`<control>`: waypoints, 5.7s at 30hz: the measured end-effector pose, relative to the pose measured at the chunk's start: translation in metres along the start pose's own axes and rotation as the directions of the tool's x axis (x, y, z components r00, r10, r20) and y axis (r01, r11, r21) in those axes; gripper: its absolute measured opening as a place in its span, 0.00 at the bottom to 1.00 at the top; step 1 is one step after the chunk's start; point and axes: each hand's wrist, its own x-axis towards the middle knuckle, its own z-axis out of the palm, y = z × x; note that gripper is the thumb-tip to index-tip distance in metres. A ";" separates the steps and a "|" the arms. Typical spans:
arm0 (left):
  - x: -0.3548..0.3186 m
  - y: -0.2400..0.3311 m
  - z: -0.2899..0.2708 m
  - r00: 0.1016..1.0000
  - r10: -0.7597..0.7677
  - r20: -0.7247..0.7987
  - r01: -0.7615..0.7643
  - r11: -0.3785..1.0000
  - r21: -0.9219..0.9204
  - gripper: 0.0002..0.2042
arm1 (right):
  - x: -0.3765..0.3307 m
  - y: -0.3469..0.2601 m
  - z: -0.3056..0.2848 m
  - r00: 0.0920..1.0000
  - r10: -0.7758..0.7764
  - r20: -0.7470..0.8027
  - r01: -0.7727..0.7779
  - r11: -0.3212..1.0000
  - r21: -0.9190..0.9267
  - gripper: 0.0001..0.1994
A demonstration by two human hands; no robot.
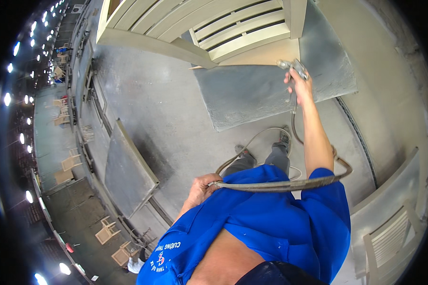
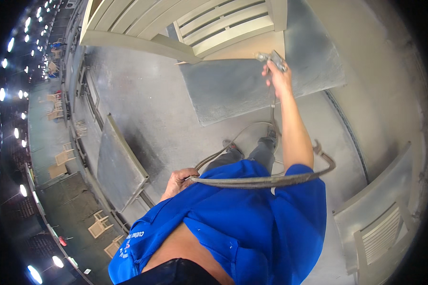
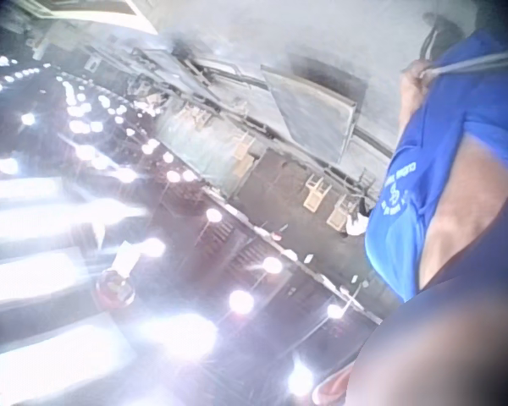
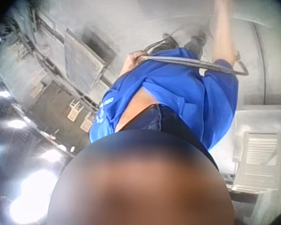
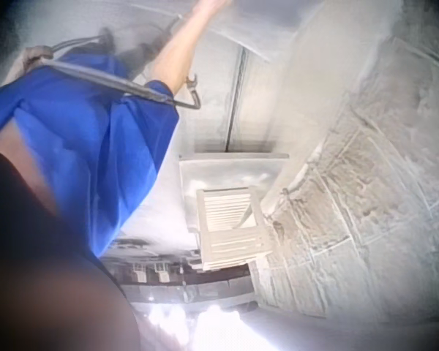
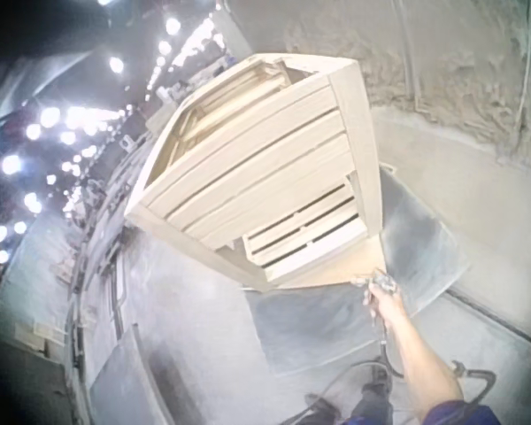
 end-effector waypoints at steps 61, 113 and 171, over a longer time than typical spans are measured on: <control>-0.231 -0.344 -0.173 0.908 0.124 -0.401 -0.148 0.988 -0.031 0.11 | -0.292 0.143 0.227 0.697 -0.628 -0.347 0.717 0.600 0.355 0.16; -0.045 -0.438 -0.612 0.922 0.314 0.226 -0.351 0.925 0.145 0.09 | -0.263 0.344 0.372 0.496 -0.236 -0.835 0.694 0.687 0.218 0.12; 0.144 -0.292 -0.645 -0.054 0.983 0.174 -0.652 0.097 -0.752 0.09 | -0.475 0.286 0.540 -0.010 -0.608 -0.794 0.538 0.666 -0.517 0.25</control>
